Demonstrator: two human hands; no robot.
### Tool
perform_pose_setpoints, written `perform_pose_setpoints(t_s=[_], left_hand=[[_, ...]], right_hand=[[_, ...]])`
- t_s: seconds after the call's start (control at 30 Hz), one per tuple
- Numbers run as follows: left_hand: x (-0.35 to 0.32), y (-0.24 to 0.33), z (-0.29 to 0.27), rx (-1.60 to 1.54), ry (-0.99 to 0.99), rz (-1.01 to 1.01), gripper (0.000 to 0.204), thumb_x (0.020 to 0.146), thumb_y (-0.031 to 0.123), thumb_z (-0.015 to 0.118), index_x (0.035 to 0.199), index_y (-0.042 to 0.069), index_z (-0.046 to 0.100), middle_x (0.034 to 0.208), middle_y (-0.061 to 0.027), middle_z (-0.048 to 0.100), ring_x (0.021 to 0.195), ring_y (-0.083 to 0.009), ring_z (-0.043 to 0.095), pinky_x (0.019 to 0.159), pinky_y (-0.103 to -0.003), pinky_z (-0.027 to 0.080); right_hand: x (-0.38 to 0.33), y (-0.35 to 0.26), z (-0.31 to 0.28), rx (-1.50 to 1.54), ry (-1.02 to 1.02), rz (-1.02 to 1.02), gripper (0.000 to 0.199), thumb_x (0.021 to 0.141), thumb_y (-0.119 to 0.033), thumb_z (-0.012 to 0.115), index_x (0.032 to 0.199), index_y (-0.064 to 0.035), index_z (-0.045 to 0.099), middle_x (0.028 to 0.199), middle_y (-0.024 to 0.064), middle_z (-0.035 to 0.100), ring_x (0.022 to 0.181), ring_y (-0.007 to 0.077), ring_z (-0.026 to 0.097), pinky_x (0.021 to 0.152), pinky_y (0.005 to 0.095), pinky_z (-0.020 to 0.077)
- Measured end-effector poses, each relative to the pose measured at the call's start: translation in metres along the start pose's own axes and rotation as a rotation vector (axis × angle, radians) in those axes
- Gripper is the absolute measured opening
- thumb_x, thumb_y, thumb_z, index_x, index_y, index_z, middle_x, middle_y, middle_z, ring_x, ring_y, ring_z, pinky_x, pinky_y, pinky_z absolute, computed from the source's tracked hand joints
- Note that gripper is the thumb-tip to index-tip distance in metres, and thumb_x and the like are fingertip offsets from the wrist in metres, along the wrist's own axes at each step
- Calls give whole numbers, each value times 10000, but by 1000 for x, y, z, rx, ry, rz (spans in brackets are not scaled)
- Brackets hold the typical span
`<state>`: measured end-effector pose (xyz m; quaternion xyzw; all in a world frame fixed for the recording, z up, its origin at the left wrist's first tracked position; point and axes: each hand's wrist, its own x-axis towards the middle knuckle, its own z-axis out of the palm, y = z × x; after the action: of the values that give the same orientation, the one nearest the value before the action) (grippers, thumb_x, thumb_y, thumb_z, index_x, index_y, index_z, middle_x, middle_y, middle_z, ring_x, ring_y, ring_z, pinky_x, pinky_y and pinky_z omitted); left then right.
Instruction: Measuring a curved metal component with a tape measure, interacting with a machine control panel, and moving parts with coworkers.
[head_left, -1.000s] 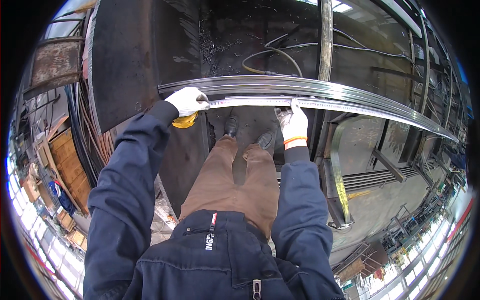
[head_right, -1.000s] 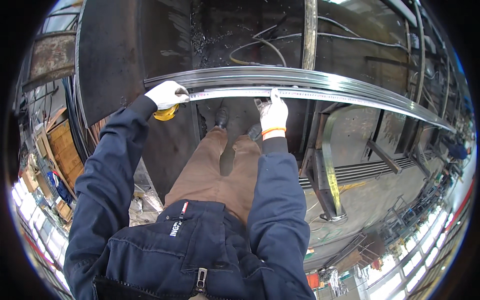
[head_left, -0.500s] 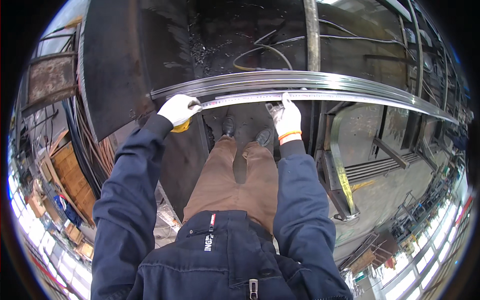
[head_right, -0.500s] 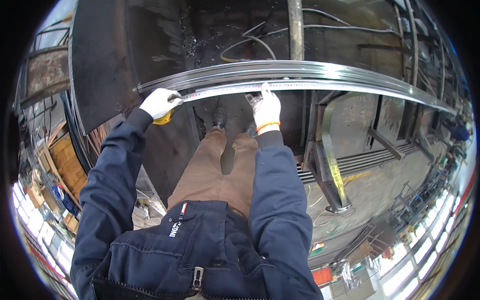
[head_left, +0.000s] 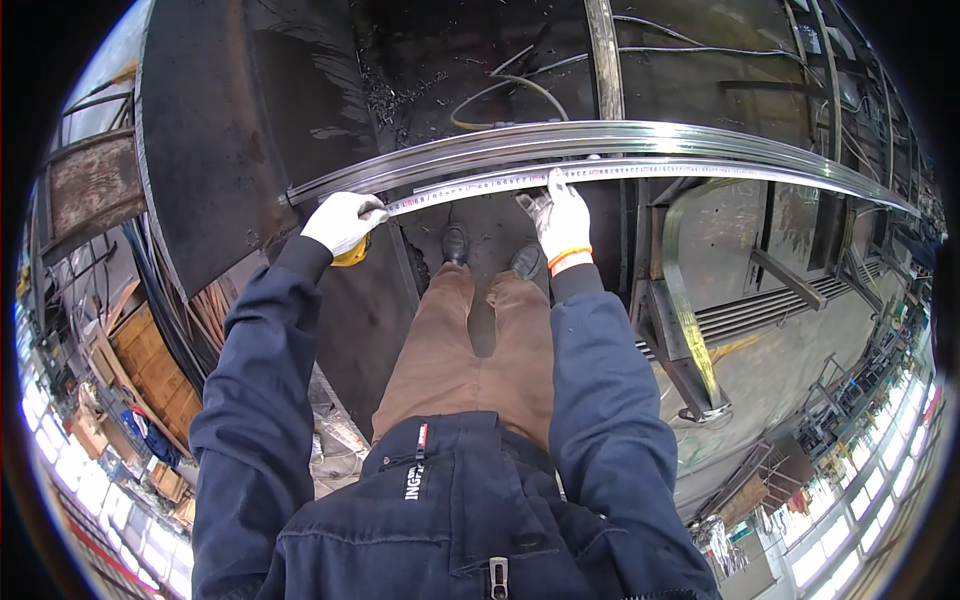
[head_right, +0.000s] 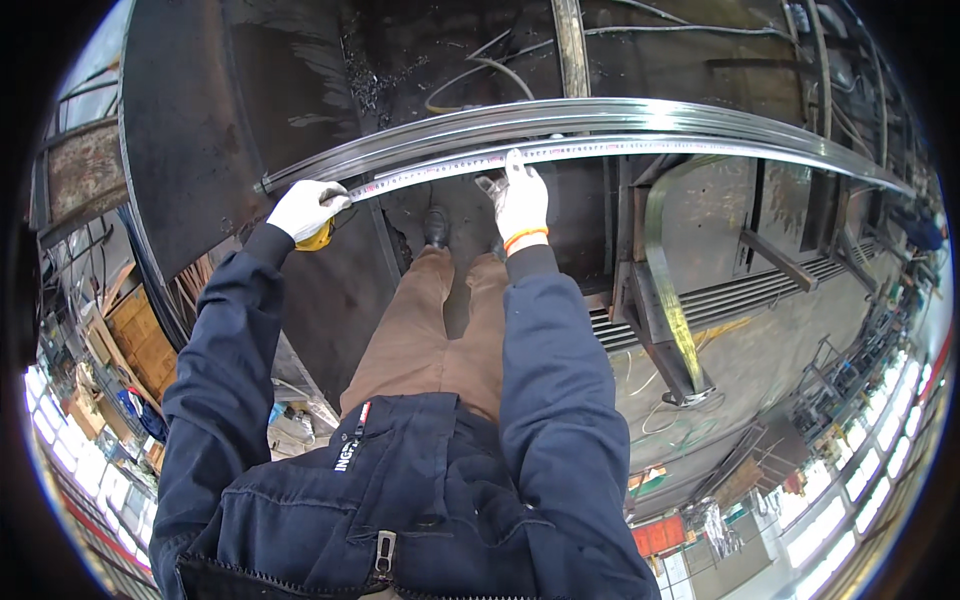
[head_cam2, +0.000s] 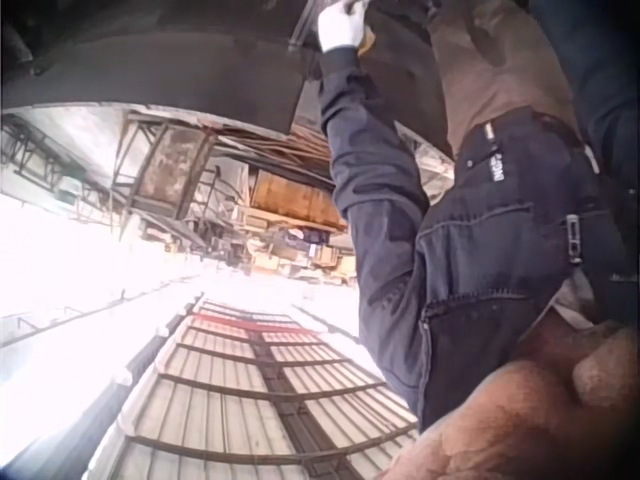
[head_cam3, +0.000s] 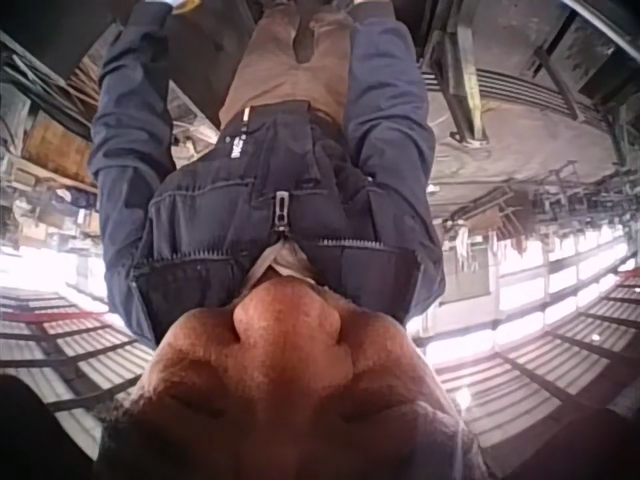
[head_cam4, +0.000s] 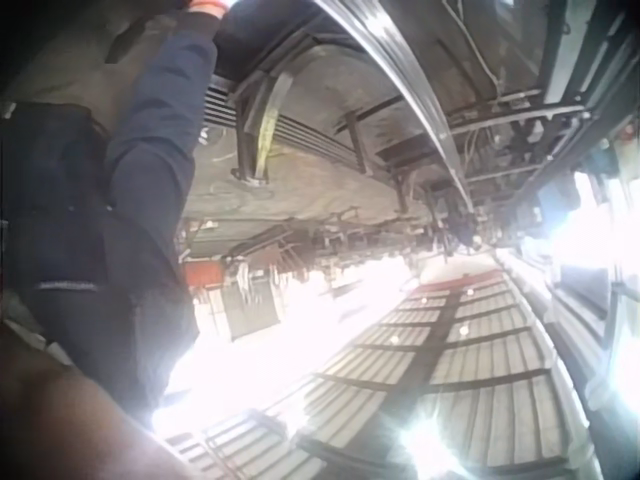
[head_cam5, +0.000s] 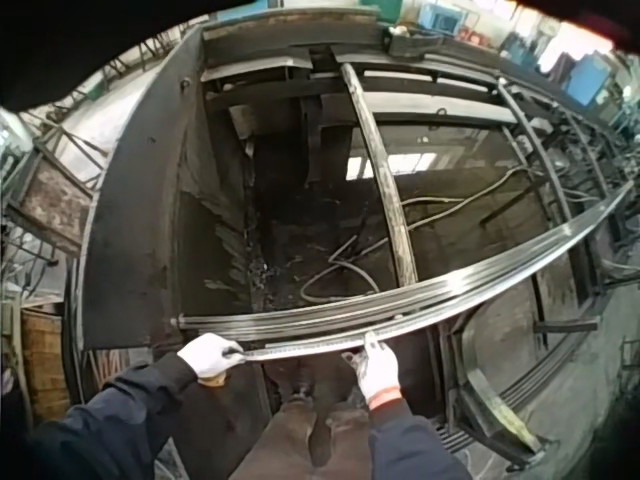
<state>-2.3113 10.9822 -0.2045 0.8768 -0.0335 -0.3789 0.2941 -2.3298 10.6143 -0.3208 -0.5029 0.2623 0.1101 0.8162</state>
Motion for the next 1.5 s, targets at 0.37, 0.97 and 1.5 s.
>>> perform_pose_setpoints(t_s=[0.37, 0.97, 1.5], left_hand=[[-21, 58, -29, -137, -185, 82, 333, 916, 305, 672, 964, -22, 716, 811, -177, 693, 772, -248, 669, 751, -382, 512], [-78, 96, -24, -176, -233, -19, 253, 939, 150, 719, 1050, -77, 701, 874, -56, 704, 791, -95, 613, 723, -271, 506], [-178, 235, 67, -61, -644, 39, 255, 1020, 227, 634, 1059, -13, 711, 853, -45, 704, 731, -126, 641, 667, -283, 516]], right_hand=[[-34, -84, 46, -481, 158, 151, 564, 1038, -485, 554, 850, 29, 690, 740, 110, 653, 720, 198, 562, 711, 418, 468], [-12, -66, 31, -730, 146, 48, 615, 963, -567, 607, 906, 40, 692, 800, 111, 699, 651, 225, 677, 666, 355, 562], [-264, -267, -173, 927, 262, -716, 253, 1054, -258, 565, 1119, -30, 653, 836, 66, 684, 698, 195, 667, 625, 342, 564]])
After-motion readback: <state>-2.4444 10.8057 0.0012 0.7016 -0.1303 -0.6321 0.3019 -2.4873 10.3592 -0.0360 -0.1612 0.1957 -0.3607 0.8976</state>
